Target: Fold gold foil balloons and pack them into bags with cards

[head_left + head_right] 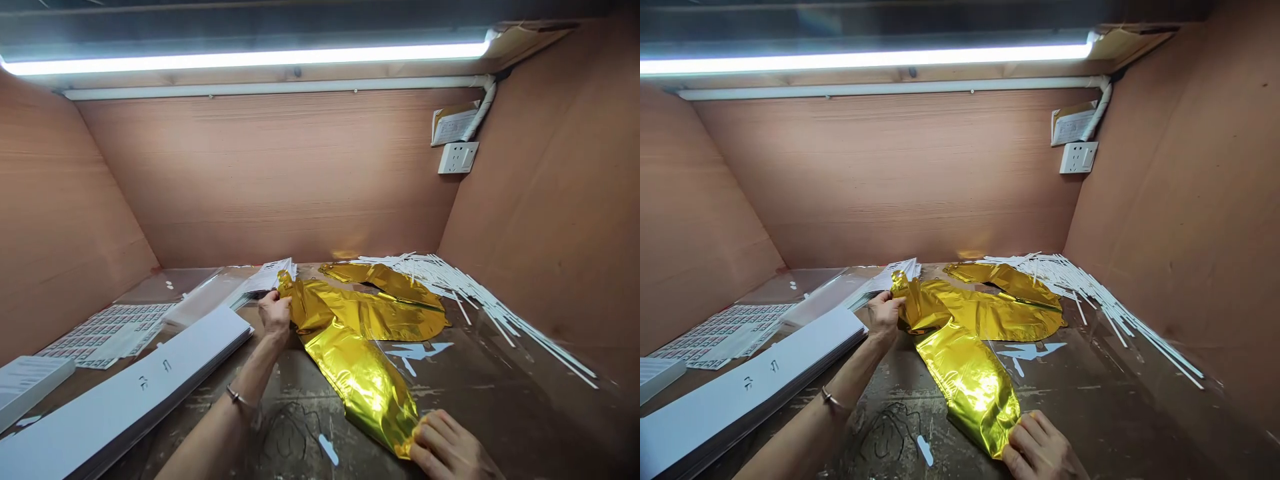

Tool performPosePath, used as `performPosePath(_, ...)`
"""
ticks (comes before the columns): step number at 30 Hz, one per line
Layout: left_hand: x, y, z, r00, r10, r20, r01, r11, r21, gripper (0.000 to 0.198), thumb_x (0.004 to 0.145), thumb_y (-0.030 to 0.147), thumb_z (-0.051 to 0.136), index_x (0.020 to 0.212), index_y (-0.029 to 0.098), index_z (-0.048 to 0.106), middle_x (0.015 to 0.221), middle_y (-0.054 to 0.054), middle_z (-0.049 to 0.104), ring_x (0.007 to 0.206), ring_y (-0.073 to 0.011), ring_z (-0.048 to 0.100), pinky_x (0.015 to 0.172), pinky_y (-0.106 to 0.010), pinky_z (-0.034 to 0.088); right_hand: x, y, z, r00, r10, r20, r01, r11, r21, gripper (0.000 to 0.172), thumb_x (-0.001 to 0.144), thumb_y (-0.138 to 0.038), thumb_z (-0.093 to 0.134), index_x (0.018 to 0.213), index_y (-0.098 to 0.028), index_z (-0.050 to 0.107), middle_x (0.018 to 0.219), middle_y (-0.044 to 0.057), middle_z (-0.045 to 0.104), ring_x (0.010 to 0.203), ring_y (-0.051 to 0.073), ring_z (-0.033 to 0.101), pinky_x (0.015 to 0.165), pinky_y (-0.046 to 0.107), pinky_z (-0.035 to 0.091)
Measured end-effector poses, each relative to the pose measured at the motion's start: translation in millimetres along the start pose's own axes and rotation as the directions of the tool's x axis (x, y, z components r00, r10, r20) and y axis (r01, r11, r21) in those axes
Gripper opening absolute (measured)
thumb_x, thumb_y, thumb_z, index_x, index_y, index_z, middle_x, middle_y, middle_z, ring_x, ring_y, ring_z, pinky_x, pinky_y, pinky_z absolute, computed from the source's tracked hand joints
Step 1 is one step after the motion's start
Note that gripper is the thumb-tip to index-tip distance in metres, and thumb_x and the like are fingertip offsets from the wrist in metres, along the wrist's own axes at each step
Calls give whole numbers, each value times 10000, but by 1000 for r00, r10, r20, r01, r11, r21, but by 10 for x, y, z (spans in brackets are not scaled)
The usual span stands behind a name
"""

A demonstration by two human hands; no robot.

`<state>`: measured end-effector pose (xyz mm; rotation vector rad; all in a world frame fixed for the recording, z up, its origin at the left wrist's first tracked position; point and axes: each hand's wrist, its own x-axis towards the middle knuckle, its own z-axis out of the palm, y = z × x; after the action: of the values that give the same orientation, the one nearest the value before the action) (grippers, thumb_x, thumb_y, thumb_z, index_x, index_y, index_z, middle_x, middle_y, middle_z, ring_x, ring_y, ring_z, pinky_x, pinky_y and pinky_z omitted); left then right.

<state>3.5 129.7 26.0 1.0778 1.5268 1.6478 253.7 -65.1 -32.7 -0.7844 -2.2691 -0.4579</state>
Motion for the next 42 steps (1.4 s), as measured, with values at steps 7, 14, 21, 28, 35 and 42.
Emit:
performPosePath(7,-1160,157,-9,407,625,667,-884,454,114,198,777,156,383,698,156,565,693,-75,579,681,-174,509,653,-294,410,106,-32,-75,996,39,85,-41,999,28,299,848,-130,285,741,-153,563,569,37,520,545,148,462,520,293,347)
performPosePath(14,-1652,-400,-57,203,532,822,-972,212,103,112,749,147,412,648,161,458,640,-46,537,594,-172,491,540,-286,398,61,1,12,999,13,-52,-14,999,-32,328,846,-137,274,752,-165,587,573,42,547,555,147,457,559,304,347)
performPosePath(21,-1697,-372,-202,403,454,795,-822,562,96,203,847,335,361,809,155,446,671,-62,566,602,-180,524,545,-279,406,434,74,-223,985,170,33,-172,981,95,206,808,-124,381,784,-171,580,740,56,553,714,166,476,644,321,336)
performPosePath(28,-1696,-382,-278,675,177,717,-393,908,145,205,858,314,314,952,156,405,564,19,491,483,-117,434,470,-221,309,1273,454,262,885,173,432,-352,857,376,67,775,-163,532,728,-179,576,852,18,567,821,152,468,751,301,358)
performPosePath(35,-1667,-645,-227,807,113,580,-241,959,149,196,856,343,327,858,179,434,590,12,501,537,-113,460,507,-203,355,1299,505,946,822,52,568,-390,777,493,95,731,-265,617,674,-190,633,775,-16,565,750,113,507,676,217,381)
performPosePath(42,-1727,-700,-294,703,496,510,-695,629,347,264,840,263,342,1038,143,470,736,-114,603,660,-218,571,599,-340,463,1217,476,1051,820,101,563,-425,767,480,113,739,-303,611,710,-200,648,749,-14,574,752,116,509,691,222,366)
